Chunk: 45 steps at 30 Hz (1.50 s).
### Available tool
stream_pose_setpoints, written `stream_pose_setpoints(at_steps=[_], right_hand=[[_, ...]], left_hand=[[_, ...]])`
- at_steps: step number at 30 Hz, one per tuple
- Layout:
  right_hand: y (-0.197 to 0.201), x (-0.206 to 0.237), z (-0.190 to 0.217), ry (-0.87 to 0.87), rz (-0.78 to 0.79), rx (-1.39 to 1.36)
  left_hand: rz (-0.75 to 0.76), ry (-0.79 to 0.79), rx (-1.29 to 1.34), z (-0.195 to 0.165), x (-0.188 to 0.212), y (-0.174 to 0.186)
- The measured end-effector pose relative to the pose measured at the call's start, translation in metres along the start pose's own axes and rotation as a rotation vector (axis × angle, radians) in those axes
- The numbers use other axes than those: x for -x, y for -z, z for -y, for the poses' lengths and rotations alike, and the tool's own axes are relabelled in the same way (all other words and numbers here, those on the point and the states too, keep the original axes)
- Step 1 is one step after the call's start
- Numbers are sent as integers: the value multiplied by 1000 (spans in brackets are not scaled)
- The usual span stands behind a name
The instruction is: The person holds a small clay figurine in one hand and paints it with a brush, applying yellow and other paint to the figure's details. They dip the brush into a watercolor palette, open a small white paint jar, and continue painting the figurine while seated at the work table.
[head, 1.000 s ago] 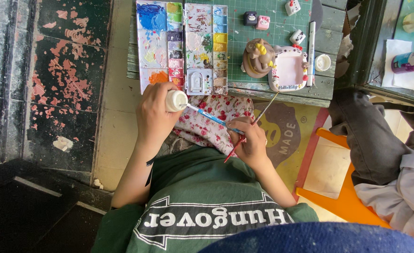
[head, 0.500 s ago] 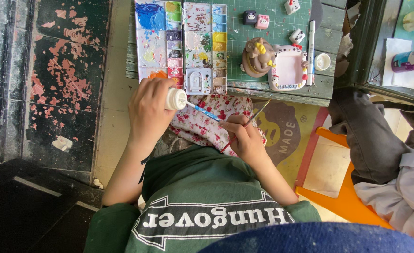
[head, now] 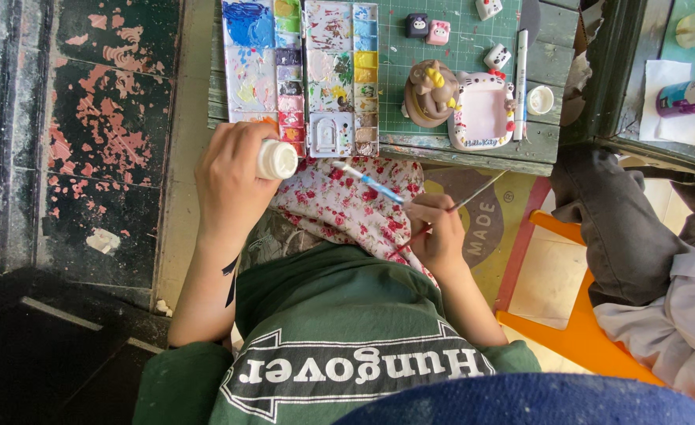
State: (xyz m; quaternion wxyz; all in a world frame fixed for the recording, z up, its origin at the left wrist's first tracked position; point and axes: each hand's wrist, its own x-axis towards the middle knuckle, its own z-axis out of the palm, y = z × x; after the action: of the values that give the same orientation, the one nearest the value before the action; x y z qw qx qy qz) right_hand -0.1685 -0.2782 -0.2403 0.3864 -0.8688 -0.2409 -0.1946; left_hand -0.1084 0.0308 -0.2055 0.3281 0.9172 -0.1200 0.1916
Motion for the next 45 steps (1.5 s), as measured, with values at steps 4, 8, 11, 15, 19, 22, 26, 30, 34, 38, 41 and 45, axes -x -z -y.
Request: stream_pose_setpoints(at_steps=[4,8,11,15,19,22,26,30,34,38,41,45], right_hand=[[-10,17,-8,-247,-134,-217],[-17,32,-13,-394,-162,-374],[-25,38,-14,-476,-183,-475],[-44,40,-8,-437,-245,-438],[-55,30,-1,-362,-267,-274],[-44,18,3,-314,-161,-231],[-5,-2,-9,-81,-214,0],[41,-19,-46,-241,-411,68],[86,-36,-93,-447,-280,472],[109,-56,-126,-490,-211,285],[111,-67,-144,-429,-163,104],[109,-73,-152,-525,-159,209]], left_hand=[[2,107,131,5,14,-7],[23,341,783,-9,31,-33],[42,311,1070,-38,36,-60],[113,317,1141,-77,38,-92],[47,319,1115,-83,36,-109],[60,364,1047,-66,31,-98],[213,374,638,0,-4,-42],[273,410,68,49,-28,6],[264,404,-231,57,-47,5],[210,363,-352,58,-67,-14],[212,375,-416,55,-75,-30],[195,370,-451,51,-73,-38]])
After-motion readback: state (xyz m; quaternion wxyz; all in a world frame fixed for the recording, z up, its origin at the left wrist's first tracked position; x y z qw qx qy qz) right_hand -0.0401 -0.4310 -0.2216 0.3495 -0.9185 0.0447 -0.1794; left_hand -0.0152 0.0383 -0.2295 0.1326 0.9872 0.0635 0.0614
